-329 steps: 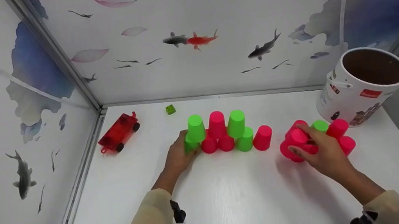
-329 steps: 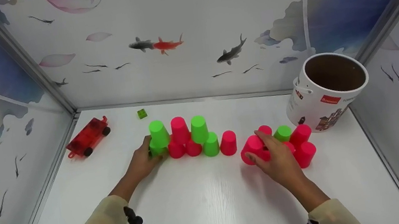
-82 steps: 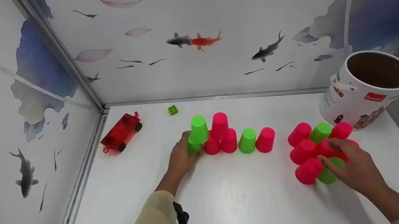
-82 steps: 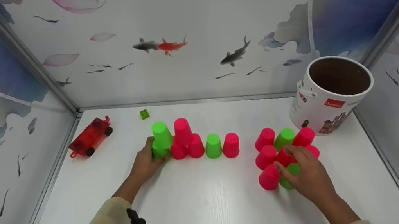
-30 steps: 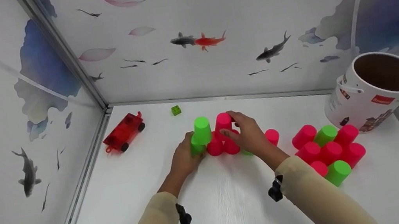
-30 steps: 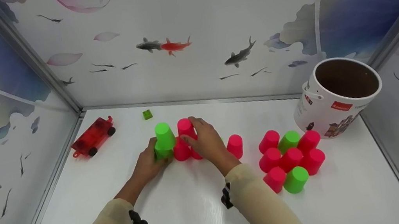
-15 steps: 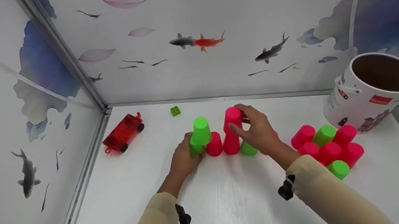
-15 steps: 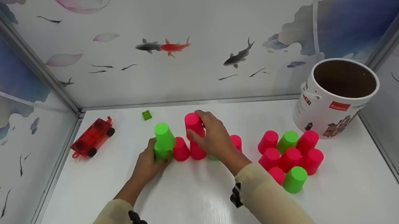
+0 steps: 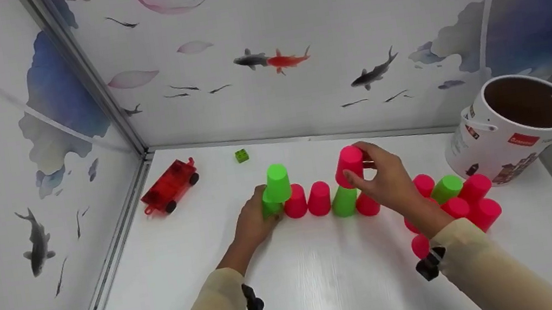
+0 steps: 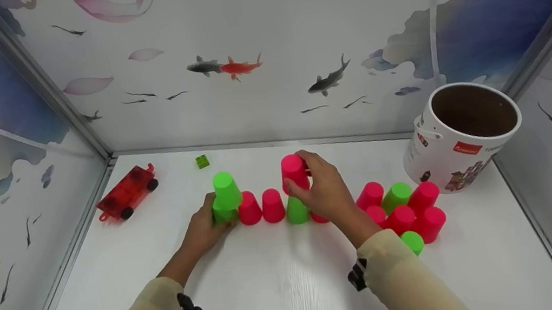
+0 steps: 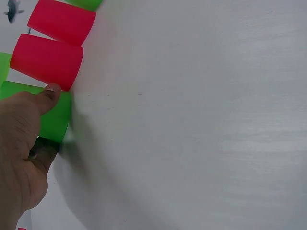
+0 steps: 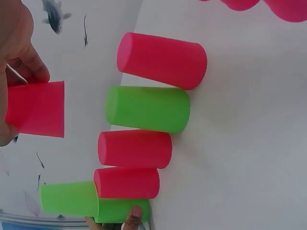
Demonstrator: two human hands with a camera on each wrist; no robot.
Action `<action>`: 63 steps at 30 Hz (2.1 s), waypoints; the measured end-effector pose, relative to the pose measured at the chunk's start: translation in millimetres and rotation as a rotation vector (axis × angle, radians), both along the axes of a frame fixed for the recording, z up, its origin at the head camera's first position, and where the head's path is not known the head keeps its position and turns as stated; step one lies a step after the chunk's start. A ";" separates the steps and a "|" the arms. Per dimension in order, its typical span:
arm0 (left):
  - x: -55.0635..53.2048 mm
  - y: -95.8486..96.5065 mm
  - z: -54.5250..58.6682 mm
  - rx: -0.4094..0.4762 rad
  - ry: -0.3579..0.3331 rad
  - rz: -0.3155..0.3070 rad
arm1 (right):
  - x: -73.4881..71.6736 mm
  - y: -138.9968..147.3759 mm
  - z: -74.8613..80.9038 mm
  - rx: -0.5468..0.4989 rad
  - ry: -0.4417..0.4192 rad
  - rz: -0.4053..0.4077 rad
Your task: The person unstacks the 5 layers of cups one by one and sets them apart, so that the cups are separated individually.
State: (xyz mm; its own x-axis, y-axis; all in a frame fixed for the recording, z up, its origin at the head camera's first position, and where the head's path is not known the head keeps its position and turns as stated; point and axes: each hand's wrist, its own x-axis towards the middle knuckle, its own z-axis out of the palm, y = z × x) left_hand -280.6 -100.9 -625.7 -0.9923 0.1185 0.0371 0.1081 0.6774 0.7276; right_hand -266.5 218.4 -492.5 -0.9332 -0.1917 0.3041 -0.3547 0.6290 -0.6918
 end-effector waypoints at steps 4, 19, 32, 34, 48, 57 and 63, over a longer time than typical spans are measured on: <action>1.1 0.2 1.7 -0.018 0.009 0.000 | 5.1 18.7 0.7 0.021 0.036 -0.025; 1.3 2.2 5.1 -0.011 -0.007 0.009 | 38.4 86.2 2.5 0.107 0.033 -0.113; -0.6 -1.3 -6.0 0.003 0.027 -0.002 | 63.5 125.5 -2.9 0.172 0.039 -0.190; -0.8 -1.5 -6.1 0.001 0.024 -0.002 | 66.4 130.5 -4.2 0.174 0.051 -0.193; -0.2 0.7 -3.1 0.004 0.008 -0.001 | 91.3 170.0 -12.0 0.187 0.087 -0.233; 0.4 0.1 -2.2 0.017 0.030 -0.012 | 106.2 196.9 -17.3 0.220 0.041 -0.282; 1.2 -0.1 -2.0 0.005 0.045 -0.015 | 116.7 210.6 -24.7 0.226 -0.026 -0.356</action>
State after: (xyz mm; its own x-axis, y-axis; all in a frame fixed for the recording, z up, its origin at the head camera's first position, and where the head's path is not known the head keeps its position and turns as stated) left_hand -279.4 -101.1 -627.7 -0.9877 0.1334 0.0820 0.1510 0.6717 0.7252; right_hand -149.8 429.0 -517.2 -0.9601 0.0845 0.2665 -0.0722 0.8460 -0.5283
